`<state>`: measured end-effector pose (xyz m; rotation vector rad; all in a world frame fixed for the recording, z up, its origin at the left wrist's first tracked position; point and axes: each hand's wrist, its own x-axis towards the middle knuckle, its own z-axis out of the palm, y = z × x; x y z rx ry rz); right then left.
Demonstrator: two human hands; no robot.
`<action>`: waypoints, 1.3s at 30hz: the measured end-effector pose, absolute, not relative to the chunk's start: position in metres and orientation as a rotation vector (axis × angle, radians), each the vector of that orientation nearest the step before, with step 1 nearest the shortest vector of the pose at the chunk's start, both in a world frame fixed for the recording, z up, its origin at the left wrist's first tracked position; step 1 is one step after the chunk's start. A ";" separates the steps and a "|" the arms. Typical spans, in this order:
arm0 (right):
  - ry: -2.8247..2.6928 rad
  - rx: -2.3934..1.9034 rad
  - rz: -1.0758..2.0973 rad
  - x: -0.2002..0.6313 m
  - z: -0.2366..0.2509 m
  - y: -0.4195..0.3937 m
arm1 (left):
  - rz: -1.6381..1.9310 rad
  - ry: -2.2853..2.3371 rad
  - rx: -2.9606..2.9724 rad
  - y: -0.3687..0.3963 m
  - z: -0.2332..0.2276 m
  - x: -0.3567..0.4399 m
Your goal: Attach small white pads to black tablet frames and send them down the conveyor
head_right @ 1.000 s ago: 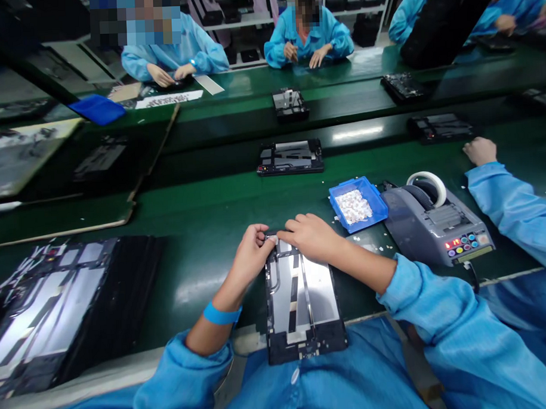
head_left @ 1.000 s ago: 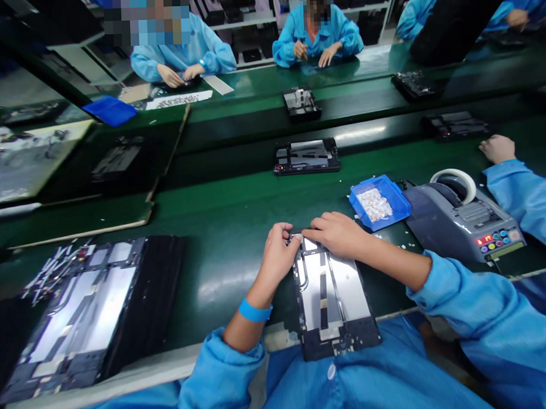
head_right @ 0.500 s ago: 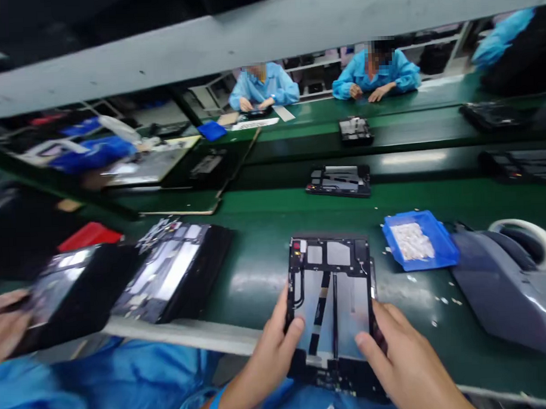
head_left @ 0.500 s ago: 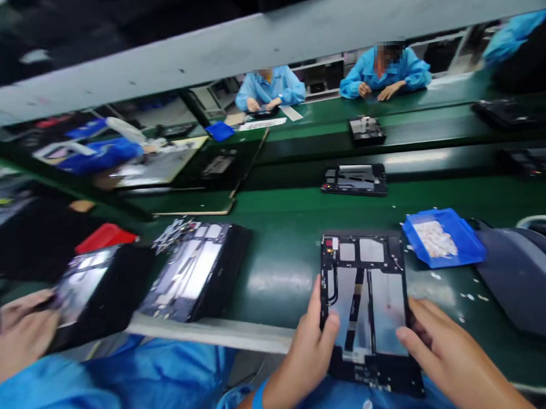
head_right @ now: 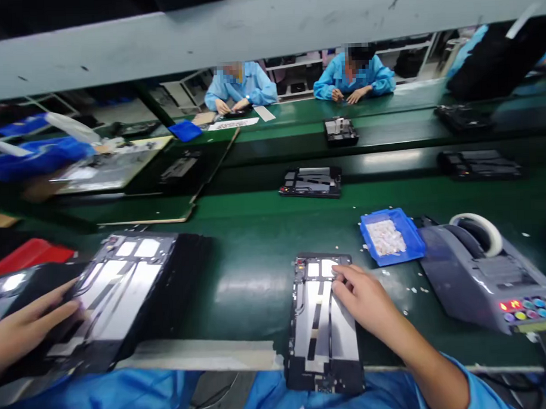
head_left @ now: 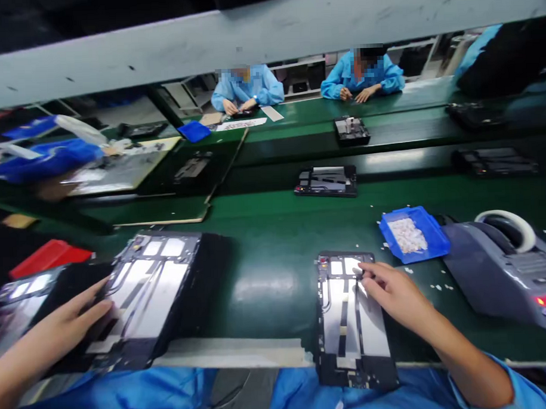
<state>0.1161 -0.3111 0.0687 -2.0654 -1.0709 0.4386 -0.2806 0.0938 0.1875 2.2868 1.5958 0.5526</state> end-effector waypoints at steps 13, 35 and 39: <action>-1.115 -2.082 0.278 0.112 0.053 -0.300 | 0.230 0.340 2.705 -0.096 0.065 -0.008; -1.123 -1.966 0.516 0.115 0.047 -0.213 | 0.397 0.696 1.711 -0.104 0.026 -0.014; -1.153 -2.053 0.263 0.106 0.039 -0.215 | 0.408 0.700 1.689 -0.105 0.024 -0.013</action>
